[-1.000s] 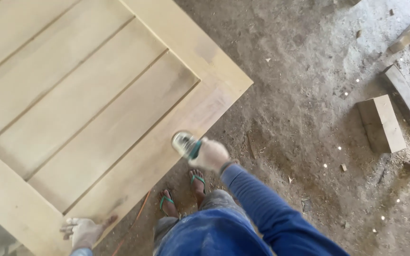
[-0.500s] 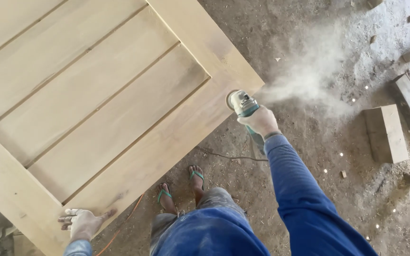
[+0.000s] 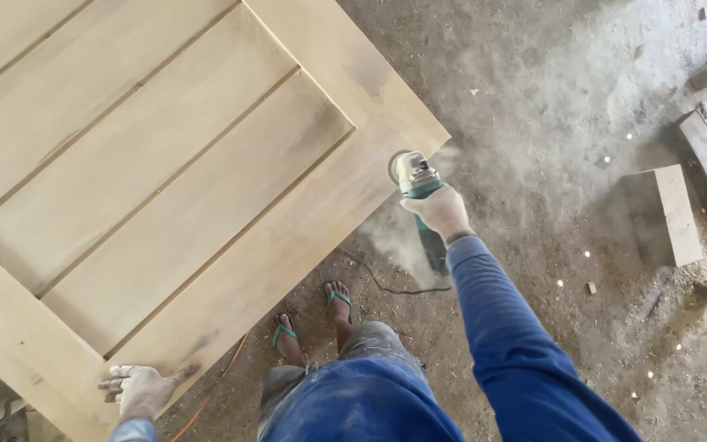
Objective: The person sands a wooden door with a handheld angle grinder, using both hands to guide the tool across the surface, occasionally wiping the door by hand to check the smoothness.
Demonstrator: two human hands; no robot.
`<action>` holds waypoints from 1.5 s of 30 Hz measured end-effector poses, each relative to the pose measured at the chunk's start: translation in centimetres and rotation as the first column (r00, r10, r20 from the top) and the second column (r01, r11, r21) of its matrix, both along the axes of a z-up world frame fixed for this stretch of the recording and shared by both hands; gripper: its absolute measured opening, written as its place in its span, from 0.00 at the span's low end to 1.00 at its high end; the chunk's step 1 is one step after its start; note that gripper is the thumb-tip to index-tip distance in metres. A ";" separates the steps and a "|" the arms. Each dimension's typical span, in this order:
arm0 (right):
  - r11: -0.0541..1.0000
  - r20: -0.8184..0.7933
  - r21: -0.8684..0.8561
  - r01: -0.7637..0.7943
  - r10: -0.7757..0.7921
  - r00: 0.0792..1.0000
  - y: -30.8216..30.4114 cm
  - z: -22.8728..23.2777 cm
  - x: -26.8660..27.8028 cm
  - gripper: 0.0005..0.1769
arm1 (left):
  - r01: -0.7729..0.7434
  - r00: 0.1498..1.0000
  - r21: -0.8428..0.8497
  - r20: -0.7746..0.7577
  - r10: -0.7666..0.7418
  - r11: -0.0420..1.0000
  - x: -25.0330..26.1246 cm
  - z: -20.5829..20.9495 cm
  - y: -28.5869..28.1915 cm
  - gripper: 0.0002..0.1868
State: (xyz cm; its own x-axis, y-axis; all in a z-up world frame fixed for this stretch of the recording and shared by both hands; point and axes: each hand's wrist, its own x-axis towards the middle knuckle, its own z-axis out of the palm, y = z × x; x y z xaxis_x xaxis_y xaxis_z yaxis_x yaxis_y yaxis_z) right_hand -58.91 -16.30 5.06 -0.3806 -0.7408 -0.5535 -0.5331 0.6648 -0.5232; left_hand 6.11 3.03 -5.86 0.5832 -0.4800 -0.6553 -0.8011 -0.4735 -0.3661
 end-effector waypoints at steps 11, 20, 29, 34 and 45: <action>0.997 0.010 -0.047 0.058 -0.057 0.998 -0.2 -0.5 1.4 0.25 | 0.059 0.998 -0.041 -0.014 -0.059 0.997 0.8 -0.9 0.6 0.95; 0.998 -0.054 -0.055 0.015 -0.018 0.998 -0.9 -0.7 0.0 0.31 | 0.109 0.994 -0.043 -0.014 -0.110 0.993 1.1 -0.8 1.1 0.94; 0.986 -0.036 0.063 -0.152 0.154 0.987 2.0 1.3 8.1 0.30 | 0.070 0.996 -0.071 -0.053 -0.074 0.995 1.1 -1.3 0.7 0.96; 0.954 -0.138 0.021 -0.299 0.299 0.944 4.7 2.0 11.1 0.35 | 0.050 0.997 -0.073 -0.054 -0.054 0.996 0.9 -1.3 0.5 0.98; 0.935 -0.176 0.084 -0.345 0.354 0.918 2.1 1.9 4.6 0.41 | -0.005 0.999 -0.202 -0.044 -0.004 0.979 0.1 -0.8 0.8 0.97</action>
State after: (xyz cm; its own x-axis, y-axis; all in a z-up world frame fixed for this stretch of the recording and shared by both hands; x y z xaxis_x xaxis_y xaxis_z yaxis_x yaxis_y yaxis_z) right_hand -54.28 -14.24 6.97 -0.2017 -0.8181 -0.5386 -0.8204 0.4415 -0.3634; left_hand 6.26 3.82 -6.65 0.5563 -0.6047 -0.5700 -0.8139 -0.5348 -0.2271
